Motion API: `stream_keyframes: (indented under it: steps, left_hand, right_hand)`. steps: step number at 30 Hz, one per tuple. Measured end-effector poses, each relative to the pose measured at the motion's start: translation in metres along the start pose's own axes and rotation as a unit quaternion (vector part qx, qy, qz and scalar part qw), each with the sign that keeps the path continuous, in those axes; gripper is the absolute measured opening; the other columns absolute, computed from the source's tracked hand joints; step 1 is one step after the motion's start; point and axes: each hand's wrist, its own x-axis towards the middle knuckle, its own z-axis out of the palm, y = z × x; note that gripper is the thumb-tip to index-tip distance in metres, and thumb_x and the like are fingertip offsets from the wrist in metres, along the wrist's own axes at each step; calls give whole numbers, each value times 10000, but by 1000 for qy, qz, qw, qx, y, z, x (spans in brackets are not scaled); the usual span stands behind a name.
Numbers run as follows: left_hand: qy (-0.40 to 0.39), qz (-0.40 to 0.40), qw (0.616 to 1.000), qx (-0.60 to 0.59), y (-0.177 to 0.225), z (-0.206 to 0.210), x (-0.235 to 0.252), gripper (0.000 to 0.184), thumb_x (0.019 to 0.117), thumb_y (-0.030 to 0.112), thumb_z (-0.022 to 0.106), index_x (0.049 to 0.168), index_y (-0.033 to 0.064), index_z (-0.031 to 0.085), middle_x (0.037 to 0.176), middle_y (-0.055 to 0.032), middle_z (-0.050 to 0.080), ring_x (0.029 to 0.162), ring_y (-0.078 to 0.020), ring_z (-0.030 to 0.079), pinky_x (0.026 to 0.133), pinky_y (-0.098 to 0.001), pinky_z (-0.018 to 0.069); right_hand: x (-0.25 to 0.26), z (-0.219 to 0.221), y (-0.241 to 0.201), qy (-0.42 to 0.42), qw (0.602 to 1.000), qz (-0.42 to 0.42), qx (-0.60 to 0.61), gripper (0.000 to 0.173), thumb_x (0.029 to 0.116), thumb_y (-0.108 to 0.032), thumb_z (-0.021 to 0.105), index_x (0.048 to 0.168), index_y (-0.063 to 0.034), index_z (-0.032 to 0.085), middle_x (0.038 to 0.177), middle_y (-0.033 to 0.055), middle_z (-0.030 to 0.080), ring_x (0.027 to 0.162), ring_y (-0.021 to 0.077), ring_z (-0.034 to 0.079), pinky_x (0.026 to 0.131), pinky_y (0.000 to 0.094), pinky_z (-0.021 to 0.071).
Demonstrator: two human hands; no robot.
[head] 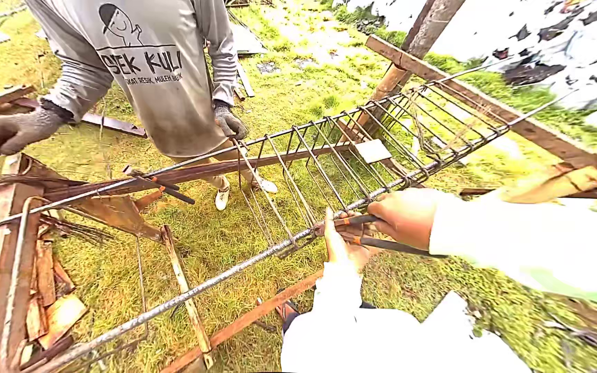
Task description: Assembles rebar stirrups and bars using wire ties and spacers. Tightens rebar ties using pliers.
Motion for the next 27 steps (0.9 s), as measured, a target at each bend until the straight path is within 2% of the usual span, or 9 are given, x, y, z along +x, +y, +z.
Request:
stream_keyframes:
  steps: [8,10,12,15,18,20,23,25,27]
  left_hand:
    - [31,-3,998,-58,2,5,8,405,1050,474,460,859,138,583,735,-28,637,635,-157,671,604,-306,596]
    - [41,-22,997,-67,1,11,7,366,1054,443,456,886,139,570,754,-26,624,649,-148,658,623,-290,587]
    - [63,-29,996,-54,-1,17,6,398,1056,473,435,909,128,569,765,-40,626,660,-151,657,637,-280,578]
    - [72,-23,996,-35,-5,19,10,424,1071,511,398,941,132,538,799,-39,620,699,-153,657,664,-288,577]
    - [60,-35,994,-90,0,18,14,383,1057,475,446,890,145,547,799,-37,628,727,-172,665,720,-323,584]
    - [64,-43,994,-75,3,21,16,436,1033,555,428,962,149,572,869,-43,639,787,-172,656,738,-330,564]
    - [8,-27,1000,-1,-2,6,36,664,980,760,322,1158,170,568,1015,-30,615,927,-141,619,827,-303,524]
    - [20,-18,1000,-2,-2,7,39,677,961,775,361,1135,167,603,966,-30,631,879,-142,638,787,-289,542]
    - [45,-23,998,-26,1,12,34,684,948,754,440,1153,134,643,956,-70,697,851,-180,708,759,-312,597]
  right_hand:
    - [11,12,2,39,992,-55,-107,352,1050,-342,575,1182,-32,675,1134,172,676,1058,381,665,858,548,544]
    - [4,19,9,88,980,-75,-162,579,943,-531,683,1222,-25,666,1130,180,679,1101,405,639,891,576,504]
    - [-1,20,12,49,981,-46,-184,908,813,-645,764,1449,-45,520,1257,182,626,1191,404,587,964,592,458]
    - [0,28,13,0,981,11,-194,1022,791,-422,863,1596,-92,326,1392,204,557,1268,418,540,978,596,439]
    - [9,58,21,213,937,-44,-275,718,764,-36,823,1426,-33,546,1118,199,665,1014,382,652,846,543,497]
    - [19,53,21,266,911,-77,-305,594,811,50,755,1375,18,571,1101,231,660,1025,406,654,970,591,472]
    - [42,39,29,333,870,-148,-333,449,792,91,750,1225,81,632,986,237,653,918,414,667,923,572,520]
    - [56,31,40,366,841,-202,-345,393,734,90,772,1108,85,653,878,223,634,802,393,662,756,527,539]
    - [62,22,43,340,845,-214,-354,330,769,80,759,1081,71,651,850,209,634,777,378,662,720,508,540]
